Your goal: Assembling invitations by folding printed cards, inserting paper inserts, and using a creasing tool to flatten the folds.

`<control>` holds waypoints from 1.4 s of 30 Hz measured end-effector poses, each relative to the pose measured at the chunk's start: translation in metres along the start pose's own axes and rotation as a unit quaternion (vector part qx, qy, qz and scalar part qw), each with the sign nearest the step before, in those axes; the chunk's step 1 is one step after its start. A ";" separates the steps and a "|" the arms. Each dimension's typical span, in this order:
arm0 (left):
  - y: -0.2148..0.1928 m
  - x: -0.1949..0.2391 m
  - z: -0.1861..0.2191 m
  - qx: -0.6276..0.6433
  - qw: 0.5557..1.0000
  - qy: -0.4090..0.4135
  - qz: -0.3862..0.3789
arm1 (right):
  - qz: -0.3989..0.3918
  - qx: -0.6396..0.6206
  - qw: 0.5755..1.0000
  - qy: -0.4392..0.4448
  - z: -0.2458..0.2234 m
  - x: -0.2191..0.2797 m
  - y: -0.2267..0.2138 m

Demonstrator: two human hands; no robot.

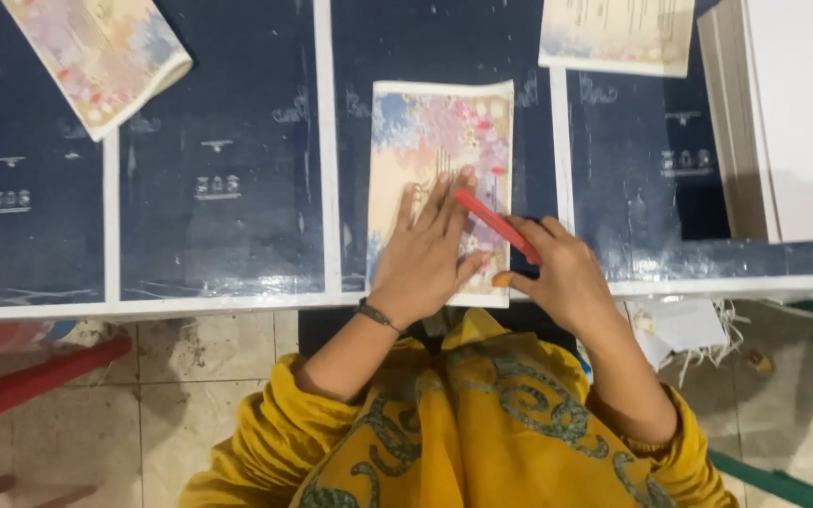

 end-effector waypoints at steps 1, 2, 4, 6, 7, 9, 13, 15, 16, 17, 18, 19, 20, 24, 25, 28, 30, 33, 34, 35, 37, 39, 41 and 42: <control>-0.003 0.002 0.003 -0.003 1.000 -0.002 0.005 | 0.003 0.000 1.000 -0.006 0.001 0.002 -0.001; -0.008 0.002 0.005 0.006 1.000 0.007 0.011 | -0.003 -0.004 1.000 0.003 0.003 0.001 -0.001; -0.012 0.004 0.006 0.013 1.000 0.012 0.025 | -0.006 -0.005 1.000 0.004 0.002 -0.001 -0.002; -0.007 0.003 0.005 0.018 0.999 0.022 0.022 | -0.008 -0.013 1.000 -0.005 -0.002 0.001 -0.004; -0.003 0.003 0.004 0.015 0.999 0.020 0.030 | -0.005 -0.010 1.000 -0.012 0.014 0.000 0.001; 0.002 0.002 0.000 0.027 0.998 0.043 0.040 | 0.009 -0.150 0.988 -0.041 0.041 -0.009 0.007; -0.003 0.018 0.017 0.091 0.987 0.126 0.050 | 0.016 -0.197 0.980 0.007 0.088 -0.022 -0.023; 0.008 0.031 0.032 0.205 0.964 0.163 0.038 | 0.185 -0.068 0.980 -0.009 0.062 -0.023 -0.066; 0.014 0.040 0.035 0.207 0.964 0.160 0.042 | 0.182 -0.066 0.981 -0.012 0.036 -0.025 -0.065; 0.021 0.049 0.044 0.088 0.975 0.197 0.061 | 0.178 -0.080 0.970 -0.143 -0.003 -0.025 -0.065; 0.033 0.061 0.054 -0.030 0.969 0.236 0.073 | 0.172 -0.094 0.945 -0.263 -0.037 -0.016 -0.062; 0.045 0.065 0.056 -0.025 0.969 0.237 0.071 | 0.169 -0.093 0.946 -0.259 -0.097 -0.024 -0.075; 0.047 0.068 0.056 0.029 0.959 0.259 0.113 | -0.038 -0.152 0.987 0.033 -0.133 -0.036 -0.061; 0.047 0.074 0.056 0.206 0.916 0.312 0.146 | -0.315 -0.043 0.944 -0.092 -0.150 -0.029 0.043; 0.042 0.074 0.053 0.201 0.916 0.313 0.149 | -0.311 -0.042 0.945 -0.096 -0.160 -0.057 0.031; 0.049 0.072 0.052 -0.051 0.955 0.253 0.149 | -0.165 -0.235 0.940 0.186 -0.091 -0.156 0.025; 0.061 0.066 0.050 0.107 0.950 0.283 0.078 | 0.094 0.007 0.963 -0.253 -0.030 -0.233 0.041; 0.038 0.072 0.047 0.219 0.941 0.253 0.052 | 0.073 -0.175 0.933 -0.307 0.015 -0.244 0.109; 0.028 0.079 0.041 0.220 0.939 0.258 0.052 | 0.076 -0.171 0.934 -0.304 -0.043 -0.195 0.076; 0.015 0.085 0.031 0.275 0.928 0.242 0.070 | -0.020 -0.212 0.968 -0.131 -0.087 -0.144 0.055; 0.005 0.088 0.005 0.329 0.909 0.241 0.081 | -0.100 -0.245 0.963 0.058 -0.087 -0.084 0.037; 0.026 0.081 -0.037 0.305 0.946 0.104 0.019 | 0.016 -0.443 0.885 0.142 0.002 -0.102 0.056; 0.002 0.059 -0.044 0.155 0.983 0.100 0.004 | 0.077 -0.359 0.921 0.130 0.039 -0.098 0.057; -0.012 0.047 -0.051 -0.005 0.997 0.083 0.007 | 0.125 -0.268 0.950 0.100 0.053 -0.101 0.053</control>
Point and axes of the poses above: each hand's wrist, its own x-axis away from the middle knuckle, its own y-axis out of the palm, z = x × y, the point moved 6 cm from there along -x, towards the middle knuckle, and after that the axes turned 1 degree about x, right-handed, at the moved point
